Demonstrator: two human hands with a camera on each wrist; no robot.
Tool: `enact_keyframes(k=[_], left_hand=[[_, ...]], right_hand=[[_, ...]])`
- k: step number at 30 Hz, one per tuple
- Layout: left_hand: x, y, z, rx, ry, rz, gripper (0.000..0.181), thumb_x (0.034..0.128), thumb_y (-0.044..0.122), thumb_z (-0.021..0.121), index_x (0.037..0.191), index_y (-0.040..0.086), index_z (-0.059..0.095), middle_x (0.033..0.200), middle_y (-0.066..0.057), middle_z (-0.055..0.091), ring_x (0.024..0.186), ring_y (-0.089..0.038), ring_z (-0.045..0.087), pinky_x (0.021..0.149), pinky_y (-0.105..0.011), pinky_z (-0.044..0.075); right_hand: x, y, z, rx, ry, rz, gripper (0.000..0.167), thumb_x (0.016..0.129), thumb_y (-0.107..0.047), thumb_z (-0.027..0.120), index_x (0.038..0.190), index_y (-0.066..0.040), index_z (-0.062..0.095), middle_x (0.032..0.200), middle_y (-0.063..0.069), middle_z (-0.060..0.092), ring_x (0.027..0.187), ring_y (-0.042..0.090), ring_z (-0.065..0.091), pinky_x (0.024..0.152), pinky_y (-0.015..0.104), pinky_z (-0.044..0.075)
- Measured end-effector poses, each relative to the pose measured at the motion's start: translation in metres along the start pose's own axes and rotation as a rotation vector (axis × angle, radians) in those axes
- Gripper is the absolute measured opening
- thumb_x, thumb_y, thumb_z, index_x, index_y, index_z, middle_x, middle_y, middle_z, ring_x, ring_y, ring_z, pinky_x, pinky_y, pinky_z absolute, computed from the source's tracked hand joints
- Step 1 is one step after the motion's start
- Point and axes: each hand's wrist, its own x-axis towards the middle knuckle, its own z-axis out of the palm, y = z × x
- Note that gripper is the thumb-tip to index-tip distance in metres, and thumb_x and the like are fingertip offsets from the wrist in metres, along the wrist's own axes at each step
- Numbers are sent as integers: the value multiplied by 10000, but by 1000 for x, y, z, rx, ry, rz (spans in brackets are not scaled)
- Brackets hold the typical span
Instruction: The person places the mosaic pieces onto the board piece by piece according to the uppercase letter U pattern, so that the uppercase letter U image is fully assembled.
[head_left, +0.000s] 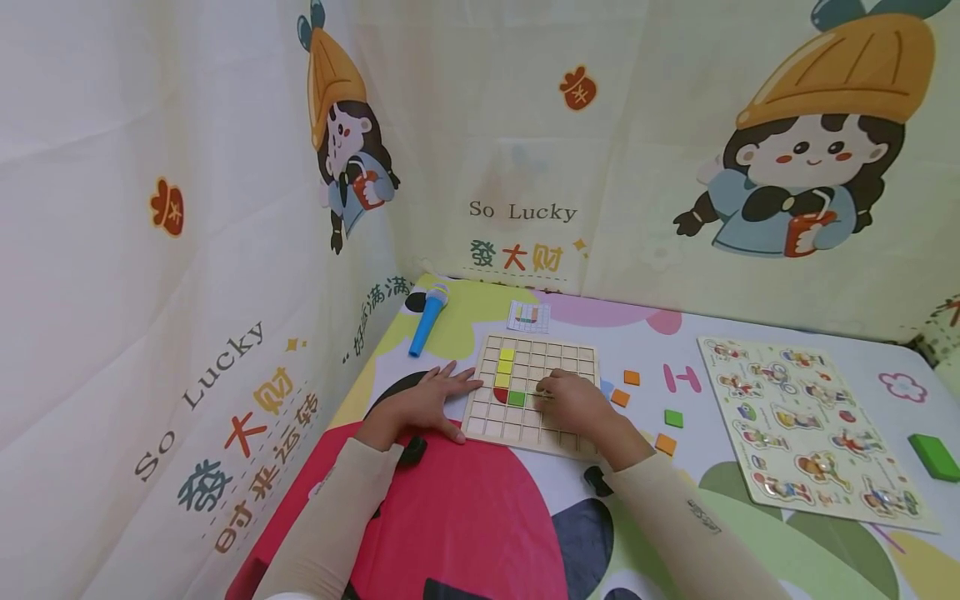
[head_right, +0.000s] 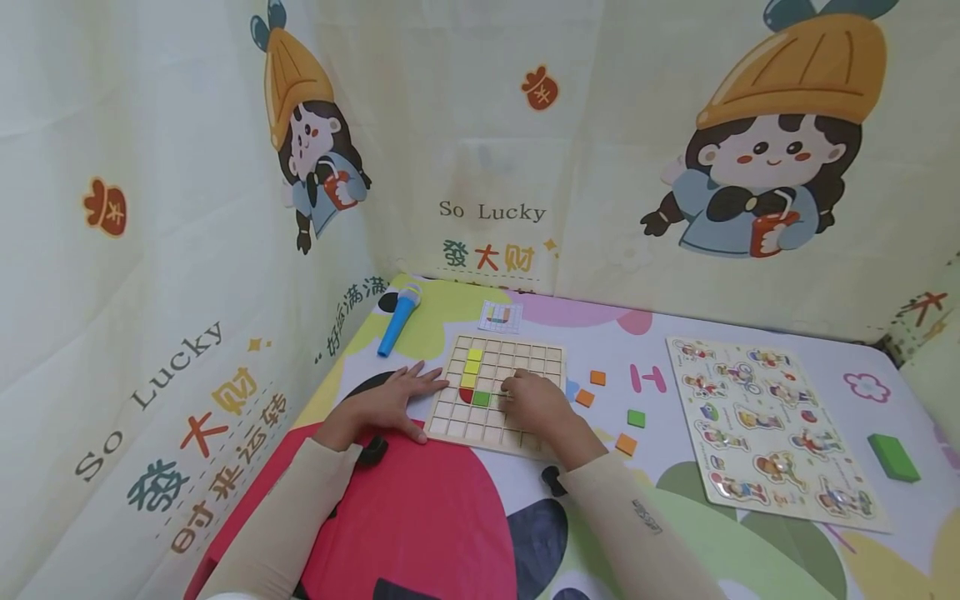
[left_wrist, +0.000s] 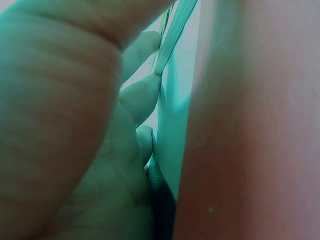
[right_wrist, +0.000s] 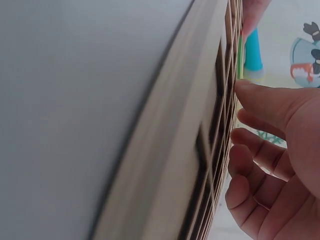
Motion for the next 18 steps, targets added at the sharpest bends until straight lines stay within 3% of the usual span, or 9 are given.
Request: enact_keyframes(k=[11,18], left_hand=[[1,-1,1,8,3,-2,1052,643,568,836,1530,358,310,1606,104,167,1475,-220,-23,1158,-475,33],[0,-2,1,9,-6,-17,1064,640,566,838,1532,369,294,1606,109,157,1475,-217,-28,1159,-470,25]], right_hand=[[-29,36,-8,56,49,-2,279,908,-253,700,1125,-78,709,1054,38,621,968,240,625,833,429,518],[-46,55,-20,35,62,20,267,901,-225,706,1107,-55,700,1042,64,622,922,252,622,808,454,516]])
